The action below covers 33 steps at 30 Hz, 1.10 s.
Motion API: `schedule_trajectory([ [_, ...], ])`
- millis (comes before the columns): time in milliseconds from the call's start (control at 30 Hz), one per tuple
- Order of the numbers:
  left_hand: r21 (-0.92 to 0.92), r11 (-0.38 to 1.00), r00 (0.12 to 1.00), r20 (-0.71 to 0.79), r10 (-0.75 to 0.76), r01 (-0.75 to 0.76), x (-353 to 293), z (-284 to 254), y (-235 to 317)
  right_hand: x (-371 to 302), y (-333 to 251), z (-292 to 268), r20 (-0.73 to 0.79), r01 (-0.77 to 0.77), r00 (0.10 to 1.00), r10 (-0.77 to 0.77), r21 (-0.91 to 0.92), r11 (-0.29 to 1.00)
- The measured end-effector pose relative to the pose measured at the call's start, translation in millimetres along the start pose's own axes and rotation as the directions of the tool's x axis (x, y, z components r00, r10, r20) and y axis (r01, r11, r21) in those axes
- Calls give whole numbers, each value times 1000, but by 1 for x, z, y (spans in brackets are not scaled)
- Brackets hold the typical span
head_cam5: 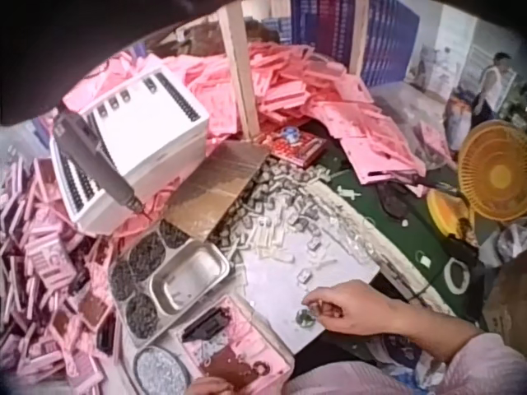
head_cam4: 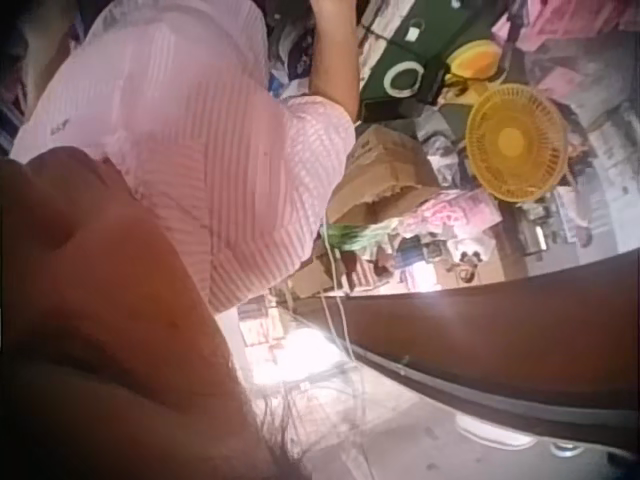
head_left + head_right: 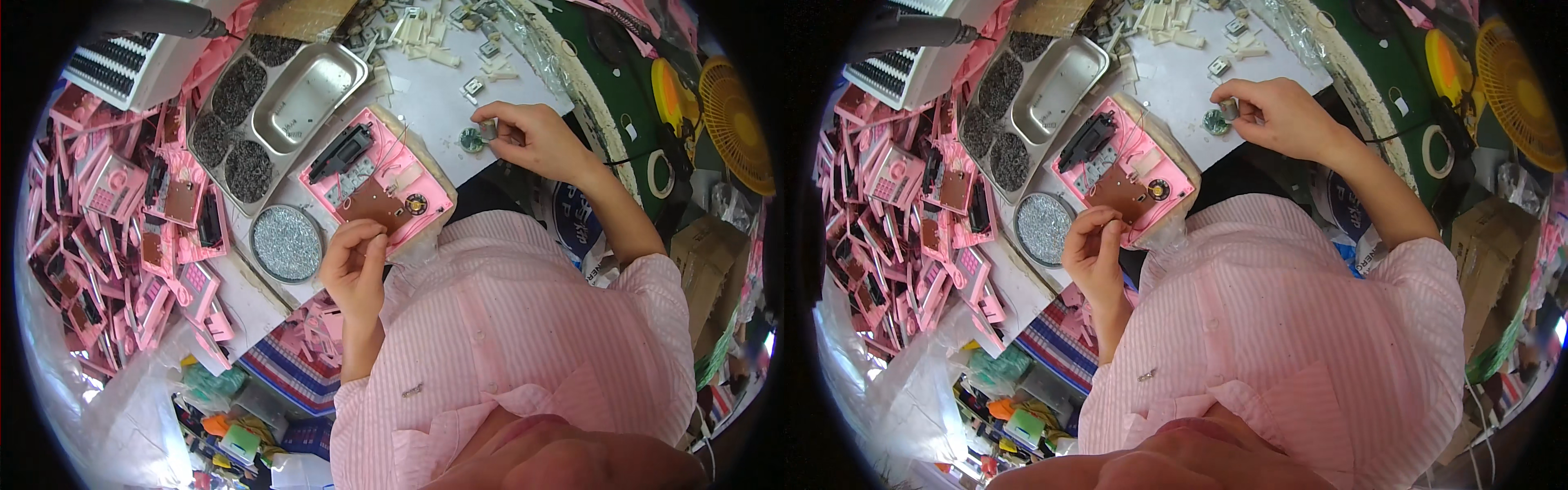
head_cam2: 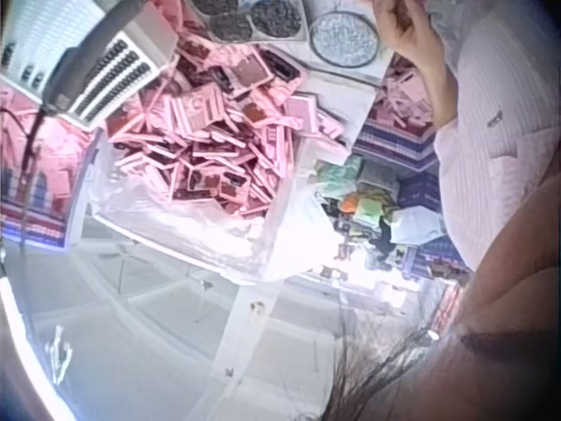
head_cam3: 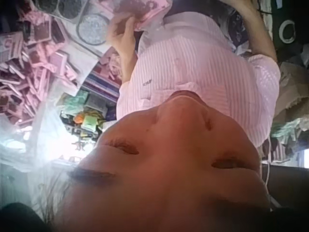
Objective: Assembling pink electronic toy components using an electric screwdriver and a soldering iron.
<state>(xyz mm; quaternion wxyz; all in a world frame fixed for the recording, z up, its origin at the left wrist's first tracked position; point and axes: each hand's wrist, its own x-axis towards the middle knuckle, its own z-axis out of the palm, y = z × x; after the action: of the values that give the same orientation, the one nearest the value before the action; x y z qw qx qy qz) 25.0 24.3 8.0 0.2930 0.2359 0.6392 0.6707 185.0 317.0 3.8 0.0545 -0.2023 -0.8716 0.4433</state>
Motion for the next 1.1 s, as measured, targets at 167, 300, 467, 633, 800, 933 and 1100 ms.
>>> schedule_trajectory([
  [167,61,997,999,28,38,-40,2,9,1,8,-1,10,55,72,996,-64,-160,985],
  [300,44,999,999,36,6,-7,2,16,-1,12,-6,23,34,161,987,-160,-364,917],
  [467,-3,998,997,42,-61,61,2,28,2,14,-9,22,60,110,993,-98,-262,959],
  [633,-7,999,994,100,-35,35,6,39,1,-5,-42,24,140,-131,988,62,564,815],
  [800,46,999,991,130,-18,13,6,39,-2,-12,-57,54,333,-291,943,18,795,532],
  [933,41,999,994,108,-9,4,5,42,-5,-10,-58,60,347,-309,938,14,815,491],
  [1100,17,998,989,135,-54,52,4,40,0,-8,-55,63,348,-289,938,5,772,566],
])
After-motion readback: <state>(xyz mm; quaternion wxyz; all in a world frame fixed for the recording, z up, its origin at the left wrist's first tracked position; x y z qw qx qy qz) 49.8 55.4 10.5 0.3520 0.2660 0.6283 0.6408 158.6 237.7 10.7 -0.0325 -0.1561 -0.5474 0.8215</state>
